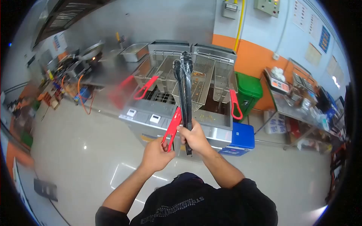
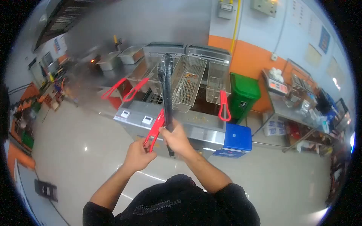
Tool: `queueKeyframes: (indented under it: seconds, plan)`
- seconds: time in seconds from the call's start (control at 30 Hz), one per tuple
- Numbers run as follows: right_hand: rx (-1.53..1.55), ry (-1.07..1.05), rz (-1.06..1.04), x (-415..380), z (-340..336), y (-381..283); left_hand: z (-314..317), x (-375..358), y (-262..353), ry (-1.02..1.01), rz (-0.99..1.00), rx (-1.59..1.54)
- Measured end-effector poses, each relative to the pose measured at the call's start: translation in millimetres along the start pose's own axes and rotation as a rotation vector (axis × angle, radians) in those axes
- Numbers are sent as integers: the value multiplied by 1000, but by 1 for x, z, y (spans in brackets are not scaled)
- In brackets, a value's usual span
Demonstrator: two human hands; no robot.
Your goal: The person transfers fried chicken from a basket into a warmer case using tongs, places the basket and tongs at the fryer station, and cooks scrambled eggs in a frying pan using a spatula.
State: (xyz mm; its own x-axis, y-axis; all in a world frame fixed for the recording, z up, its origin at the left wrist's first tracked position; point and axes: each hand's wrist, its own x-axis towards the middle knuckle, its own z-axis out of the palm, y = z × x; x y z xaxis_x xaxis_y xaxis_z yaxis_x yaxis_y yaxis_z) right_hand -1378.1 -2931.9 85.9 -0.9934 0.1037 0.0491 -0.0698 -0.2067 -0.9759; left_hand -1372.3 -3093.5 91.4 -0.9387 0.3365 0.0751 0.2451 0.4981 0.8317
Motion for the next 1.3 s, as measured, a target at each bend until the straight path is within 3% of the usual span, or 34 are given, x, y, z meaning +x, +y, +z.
queueKeyframes:
  seconds: [0.23, 0.3, 0.37, 0.63, 0.9, 1.3]
  plan:
    - [-55, 258, -110, 83, -7, 9, -2, 94, -4, -95, 49, -115]
    - [4, 326, -49, 101, -17, 9, 6, 114, -4, -84, 44, -176]
    - [-53, 312, -54, 117, -30, 5, 11, 132, 2, -91, 155, -280]
    - [-15, 328, -26, 156, -60, -1, 58, 183, 4, -63, 82, -304]
    - [-78, 396, -26, 179, -80, 6, 81, 205, 3, -116, 30, -445]
    - [-94, 402, 64, 172, -86, 12, 58, 205, 5, -317, 16, -381]
